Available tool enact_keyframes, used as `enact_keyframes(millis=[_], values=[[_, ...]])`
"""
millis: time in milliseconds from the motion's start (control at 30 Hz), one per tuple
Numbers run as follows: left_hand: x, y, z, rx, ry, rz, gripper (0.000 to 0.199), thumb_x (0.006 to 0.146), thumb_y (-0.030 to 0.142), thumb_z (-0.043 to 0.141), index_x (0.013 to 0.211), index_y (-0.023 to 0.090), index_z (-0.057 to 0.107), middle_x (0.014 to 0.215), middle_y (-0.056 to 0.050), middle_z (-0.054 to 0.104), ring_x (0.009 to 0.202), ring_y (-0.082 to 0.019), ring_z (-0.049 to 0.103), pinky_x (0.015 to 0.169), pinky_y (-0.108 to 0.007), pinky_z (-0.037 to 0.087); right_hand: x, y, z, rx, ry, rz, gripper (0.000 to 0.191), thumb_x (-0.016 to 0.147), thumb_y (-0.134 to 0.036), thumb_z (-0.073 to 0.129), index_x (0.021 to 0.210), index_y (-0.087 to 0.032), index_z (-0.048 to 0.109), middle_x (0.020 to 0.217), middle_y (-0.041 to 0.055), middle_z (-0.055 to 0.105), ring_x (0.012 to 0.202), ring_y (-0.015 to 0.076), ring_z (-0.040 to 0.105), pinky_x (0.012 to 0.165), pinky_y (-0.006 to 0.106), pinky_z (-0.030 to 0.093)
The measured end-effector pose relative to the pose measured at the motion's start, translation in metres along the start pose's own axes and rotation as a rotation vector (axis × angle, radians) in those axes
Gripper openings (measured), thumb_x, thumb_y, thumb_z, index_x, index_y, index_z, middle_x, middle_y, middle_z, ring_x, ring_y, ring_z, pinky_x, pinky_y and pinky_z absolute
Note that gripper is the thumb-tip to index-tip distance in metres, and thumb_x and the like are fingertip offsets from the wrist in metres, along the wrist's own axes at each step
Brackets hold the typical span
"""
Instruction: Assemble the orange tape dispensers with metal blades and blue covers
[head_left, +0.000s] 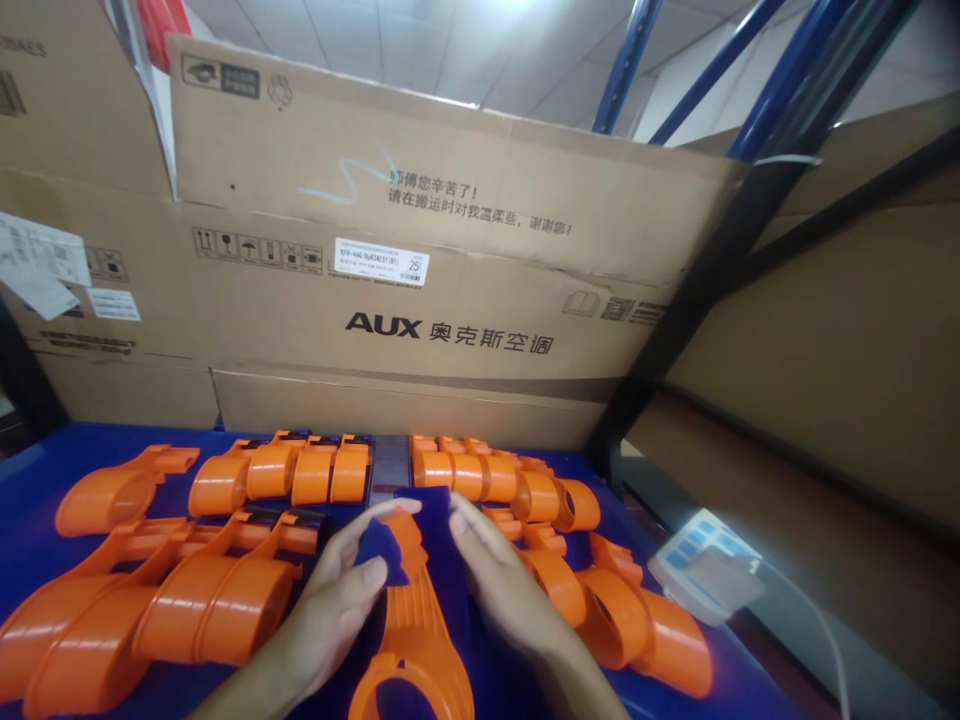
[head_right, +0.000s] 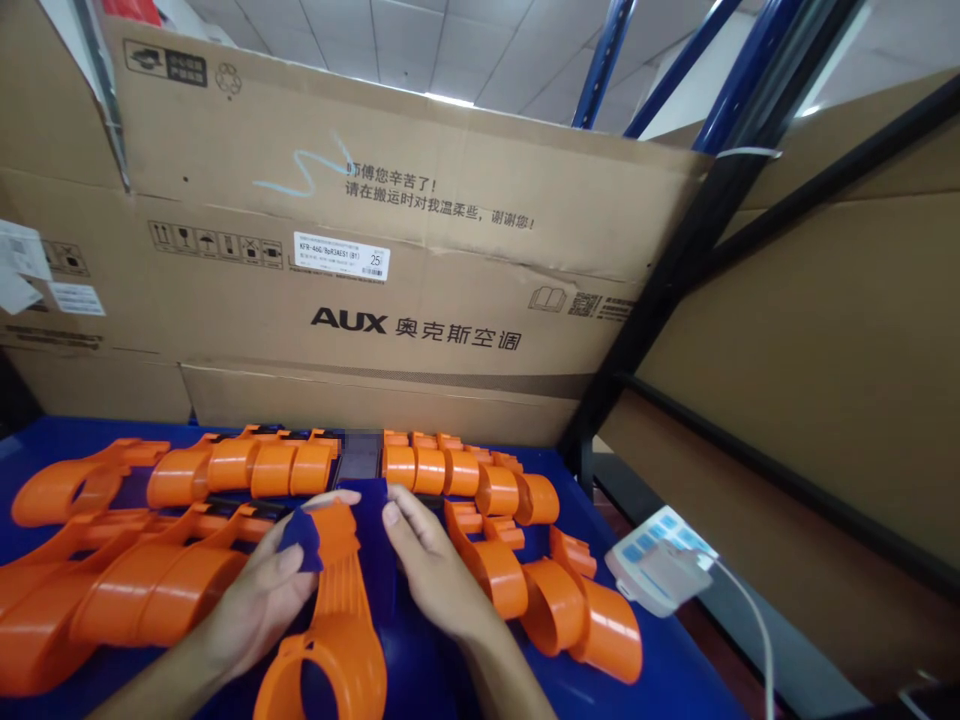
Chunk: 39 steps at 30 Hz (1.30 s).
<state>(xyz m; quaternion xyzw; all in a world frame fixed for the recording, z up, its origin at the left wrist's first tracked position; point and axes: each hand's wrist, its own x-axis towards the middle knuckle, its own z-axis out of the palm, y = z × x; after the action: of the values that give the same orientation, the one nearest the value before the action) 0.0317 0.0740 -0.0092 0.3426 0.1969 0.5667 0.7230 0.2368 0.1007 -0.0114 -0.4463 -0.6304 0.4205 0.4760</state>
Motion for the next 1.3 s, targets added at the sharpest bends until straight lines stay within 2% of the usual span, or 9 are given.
enact_keyframes(millis=[100, 233, 333, 467, 600, 700, 867, 1100, 1300], values=[[0.002, -0.001, -0.002, 0.008, 0.003, -0.003, 0.042, 0.081, 0.031, 0.080, 0.123, 0.025, 0.076, 0.138, -0.010, 0.071, 0.139, -0.039, 0.054, 0.120, -0.052, 0.038, 0.001, -0.001, 0.006, 0.140, -0.062, 0.000, 0.045, 0.100, -0.056, 0.058, 0.138, -0.033, 0.066, 0.135, 0.0067, 0.072, 0.122, 0.0272, 0.069, 0.096, 0.043, 0.062], [0.007, -0.003, -0.007, 0.078, 0.006, 0.031, 0.044, 0.080, 0.028, 0.081, 0.124, 0.027, 0.075, 0.142, -0.009, 0.069, 0.143, -0.038, 0.049, 0.120, -0.051, 0.037, 0.003, -0.012, 0.008, 0.134, 0.056, -0.025, 0.042, 0.097, -0.054, 0.065, 0.129, -0.028, 0.072, 0.129, 0.0085, 0.074, 0.117, 0.0293, 0.071, 0.098, 0.045, 0.060], [0.011, -0.006, -0.010, 0.092, 0.011, 0.090, 0.047, 0.081, 0.028, 0.081, 0.126, 0.027, 0.073, 0.140, -0.009, 0.069, 0.138, -0.038, 0.054, 0.117, -0.049, 0.041, 0.004, -0.020, 0.001, 0.136, 0.043, -0.079, 0.039, 0.097, -0.051, 0.066, 0.126, -0.026, 0.073, 0.117, 0.0097, 0.079, 0.103, 0.0287, 0.075, 0.096, 0.047, 0.060], [0.015, -0.006, -0.010, 0.141, 0.109, 0.177, 0.051, 0.078, 0.022, 0.085, 0.127, 0.032, 0.071, 0.138, -0.003, 0.068, 0.136, -0.030, 0.055, 0.111, -0.038, 0.045, 0.005, -0.027, -0.009, 0.003, 0.082, -0.280, 0.032, 0.091, -0.043, 0.075, 0.119, -0.027, 0.077, 0.125, 0.0098, 0.076, 0.121, 0.0319, 0.068, 0.111, 0.051, 0.050], [0.015, -0.005, -0.008, 0.164, 0.129, 0.181, 0.056, 0.076, 0.020, 0.086, 0.127, 0.032, 0.068, 0.134, -0.002, 0.069, 0.130, -0.027, 0.058, 0.109, -0.034, 0.046, 0.004, -0.032, -0.010, -0.091, 0.036, -0.369, 0.032, 0.090, -0.040, 0.077, 0.119, -0.029, 0.079, 0.126, 0.0104, 0.075, 0.123, 0.0323, 0.066, 0.111, 0.052, 0.050], [0.015, -0.004, -0.005, 0.167, 0.106, 0.169, 0.055, 0.075, 0.021, 0.088, 0.125, 0.031, 0.067, 0.128, -0.003, 0.072, 0.122, -0.026, 0.064, 0.105, -0.033, 0.049, 0.003, -0.034, -0.006, -0.110, 0.023, -0.391, 0.031, 0.089, -0.040, 0.078, 0.119, -0.030, 0.079, 0.126, 0.0105, 0.074, 0.122, 0.0317, 0.067, 0.109, 0.052, 0.051], [0.015, -0.001, -0.001, 0.180, 0.123, 0.184, 0.057, 0.071, 0.021, 0.090, 0.122, 0.031, 0.068, 0.127, -0.002, 0.073, 0.124, -0.027, 0.064, 0.104, -0.031, 0.050, 0.003, -0.032, -0.005, -0.145, 0.040, -0.395, 0.032, 0.089, -0.044, 0.078, 0.117, -0.030, 0.080, 0.123, 0.0113, 0.074, 0.119, 0.0319, 0.068, 0.106, 0.052, 0.053], [0.015, 0.000, -0.002, 0.197, 0.100, 0.202, 0.057, 0.073, 0.020, 0.089, 0.124, 0.031, 0.065, 0.127, -0.003, 0.072, 0.123, -0.027, 0.065, 0.104, -0.033, 0.051, 0.006, -0.033, -0.006, -0.150, 0.035, -0.384, 0.030, 0.089, -0.040, 0.078, 0.117, -0.029, 0.079, 0.124, 0.0102, 0.074, 0.119, 0.0305, 0.067, 0.108, 0.049, 0.052], [0.010, -0.001, -0.001, 0.179, 0.112, 0.232, 0.060, 0.071, 0.020, 0.090, 0.125, 0.030, 0.066, 0.131, -0.005, 0.072, 0.121, -0.031, 0.067, 0.103, -0.036, 0.053, 0.001, -0.030, -0.002, -0.141, 0.023, -0.348, 0.046, 0.090, -0.047, 0.076, 0.131, -0.028, 0.070, 0.132, 0.0105, 0.072, 0.127, 0.0320, 0.065, 0.111, 0.049, 0.050]])
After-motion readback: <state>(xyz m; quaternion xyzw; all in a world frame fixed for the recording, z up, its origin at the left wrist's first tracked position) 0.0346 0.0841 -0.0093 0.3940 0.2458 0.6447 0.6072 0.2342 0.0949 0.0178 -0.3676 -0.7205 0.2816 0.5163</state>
